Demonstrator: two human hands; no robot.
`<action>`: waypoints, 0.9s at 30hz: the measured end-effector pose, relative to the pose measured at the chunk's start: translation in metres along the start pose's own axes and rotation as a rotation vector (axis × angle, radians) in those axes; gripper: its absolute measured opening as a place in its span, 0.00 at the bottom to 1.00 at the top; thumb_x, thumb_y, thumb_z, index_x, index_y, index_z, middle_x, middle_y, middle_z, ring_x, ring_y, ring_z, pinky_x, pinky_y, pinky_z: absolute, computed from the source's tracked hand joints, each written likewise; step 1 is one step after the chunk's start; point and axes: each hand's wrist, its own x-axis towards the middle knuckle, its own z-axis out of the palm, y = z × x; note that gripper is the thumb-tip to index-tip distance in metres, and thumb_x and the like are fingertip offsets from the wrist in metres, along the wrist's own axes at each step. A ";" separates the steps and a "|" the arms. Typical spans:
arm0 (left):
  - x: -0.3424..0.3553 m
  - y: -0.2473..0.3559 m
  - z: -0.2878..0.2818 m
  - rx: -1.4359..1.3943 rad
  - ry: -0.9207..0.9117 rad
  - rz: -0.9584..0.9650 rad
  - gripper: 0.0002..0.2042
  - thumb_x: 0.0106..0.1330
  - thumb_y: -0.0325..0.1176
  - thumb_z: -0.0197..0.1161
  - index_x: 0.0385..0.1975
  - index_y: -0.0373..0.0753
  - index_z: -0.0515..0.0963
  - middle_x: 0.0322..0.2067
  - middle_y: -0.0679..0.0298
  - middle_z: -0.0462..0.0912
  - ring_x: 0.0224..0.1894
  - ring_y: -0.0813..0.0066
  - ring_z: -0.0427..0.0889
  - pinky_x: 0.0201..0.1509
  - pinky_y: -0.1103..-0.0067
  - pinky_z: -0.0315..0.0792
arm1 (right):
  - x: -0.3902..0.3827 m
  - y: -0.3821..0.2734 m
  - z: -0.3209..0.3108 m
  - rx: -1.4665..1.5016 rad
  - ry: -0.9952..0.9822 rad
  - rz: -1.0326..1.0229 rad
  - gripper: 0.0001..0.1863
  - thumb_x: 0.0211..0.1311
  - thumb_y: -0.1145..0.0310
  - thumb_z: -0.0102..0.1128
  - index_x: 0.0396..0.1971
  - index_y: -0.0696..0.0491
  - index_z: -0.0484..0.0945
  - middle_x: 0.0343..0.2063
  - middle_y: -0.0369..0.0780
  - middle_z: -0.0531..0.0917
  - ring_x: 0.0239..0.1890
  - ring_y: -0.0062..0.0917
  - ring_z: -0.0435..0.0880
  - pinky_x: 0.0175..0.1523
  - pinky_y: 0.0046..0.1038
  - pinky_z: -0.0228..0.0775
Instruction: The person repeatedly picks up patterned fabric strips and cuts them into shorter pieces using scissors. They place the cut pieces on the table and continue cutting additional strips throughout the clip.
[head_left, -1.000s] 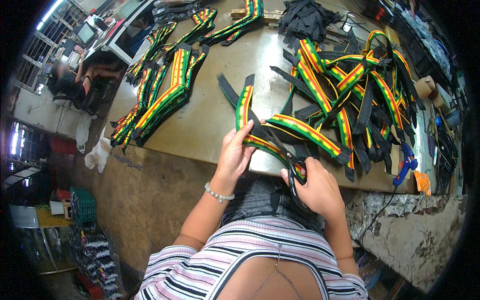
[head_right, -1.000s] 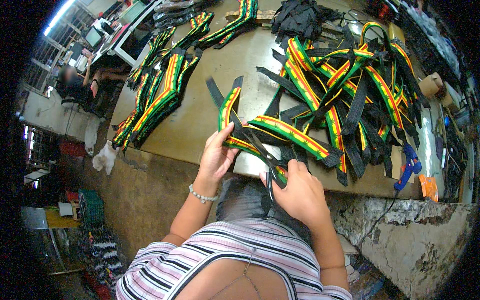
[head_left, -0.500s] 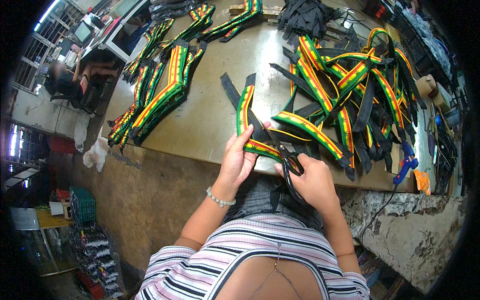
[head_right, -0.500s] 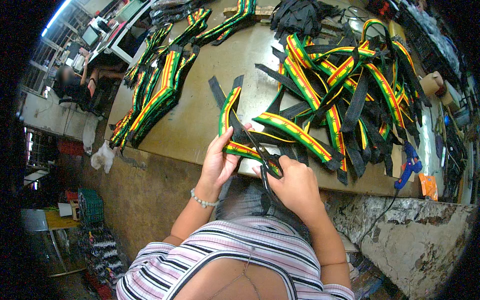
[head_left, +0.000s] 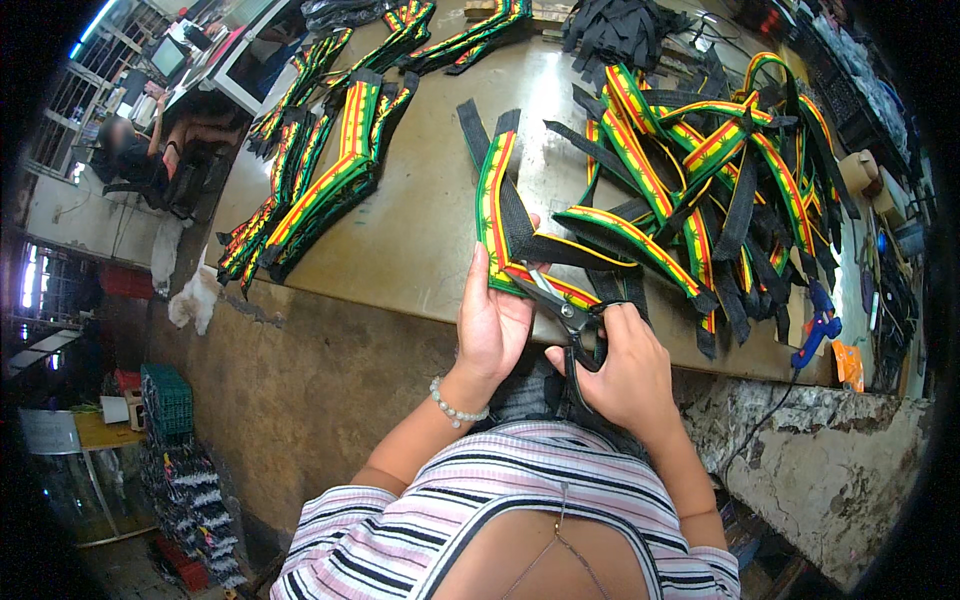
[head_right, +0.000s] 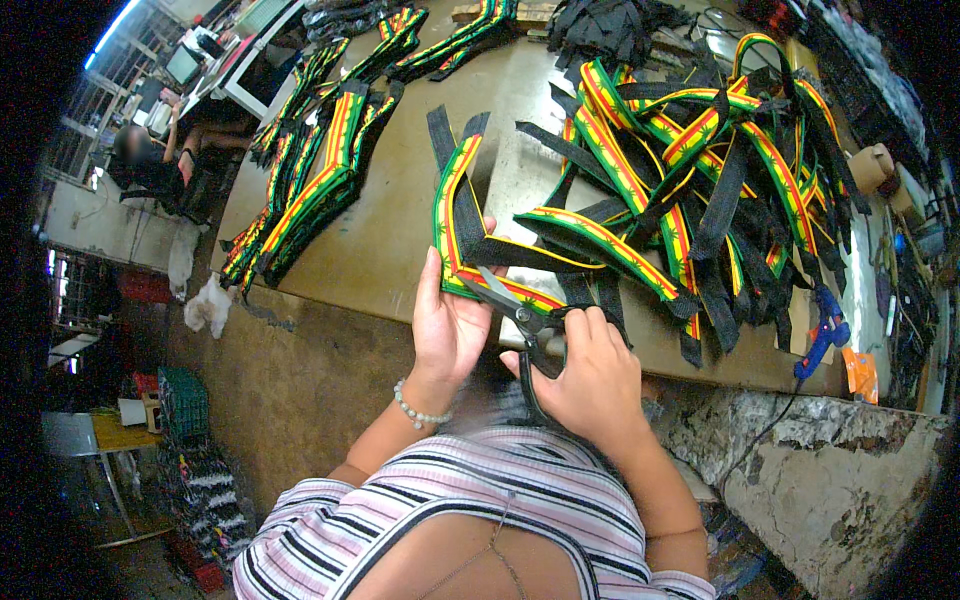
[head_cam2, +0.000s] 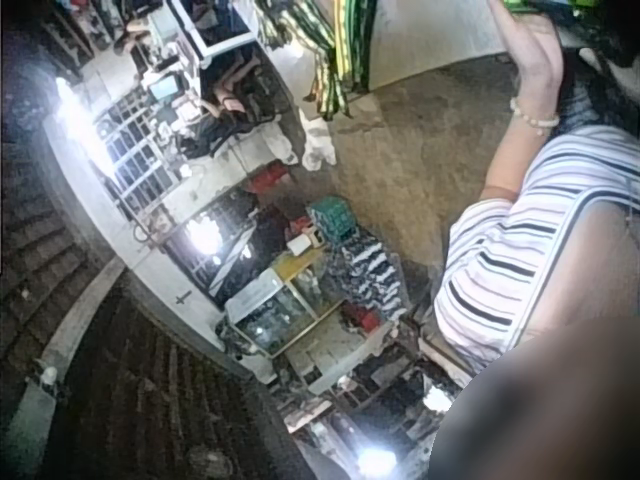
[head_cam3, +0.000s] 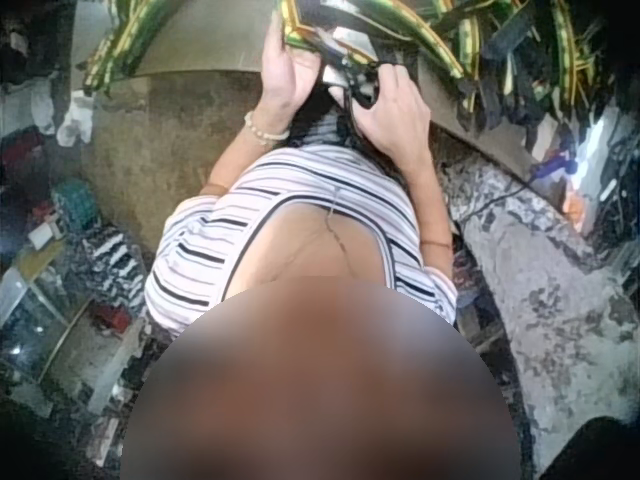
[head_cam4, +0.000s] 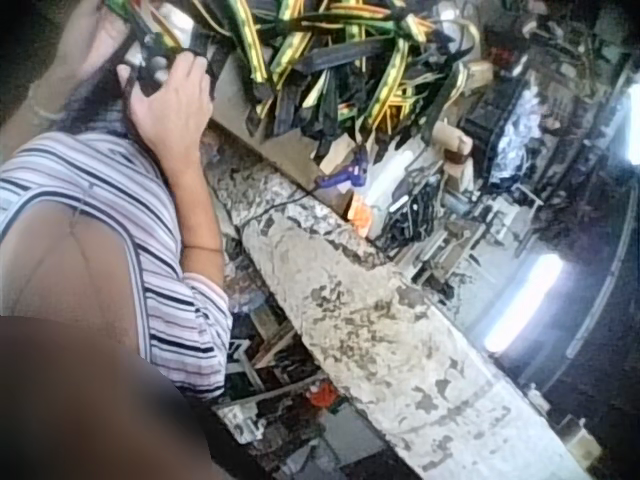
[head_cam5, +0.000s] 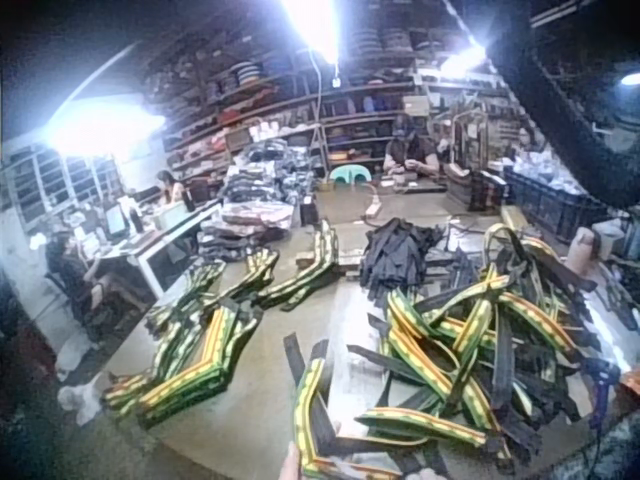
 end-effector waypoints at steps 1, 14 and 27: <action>-0.001 -0.002 0.002 0.012 0.026 -0.006 0.26 0.78 0.45 0.33 0.65 0.33 0.59 0.62 0.53 0.69 0.63 0.63 0.69 0.68 0.64 0.63 | 0.001 -0.002 0.002 0.016 0.027 -0.016 0.31 0.46 0.43 0.70 0.30 0.58 0.69 0.29 0.44 0.73 0.34 0.41 0.77 0.35 0.39 0.71; 0.000 -0.001 -0.002 -0.130 -0.104 -0.115 0.27 0.76 0.48 0.35 0.65 0.34 0.60 0.60 0.52 0.70 0.63 0.58 0.69 0.68 0.60 0.62 | 0.009 0.013 0.027 -0.096 0.248 -0.126 0.27 0.42 0.46 0.73 0.24 0.53 0.71 0.24 0.40 0.73 0.26 0.35 0.80 0.26 0.36 0.72; -0.003 -0.007 -0.009 0.257 0.086 -0.003 0.13 0.71 0.30 0.55 0.50 0.30 0.70 0.46 0.52 0.80 0.46 0.66 0.83 0.50 0.71 0.80 | 0.008 0.025 0.027 -0.107 0.311 -0.247 0.25 0.41 0.48 0.73 0.23 0.52 0.71 0.24 0.38 0.73 0.27 0.31 0.81 0.26 0.35 0.72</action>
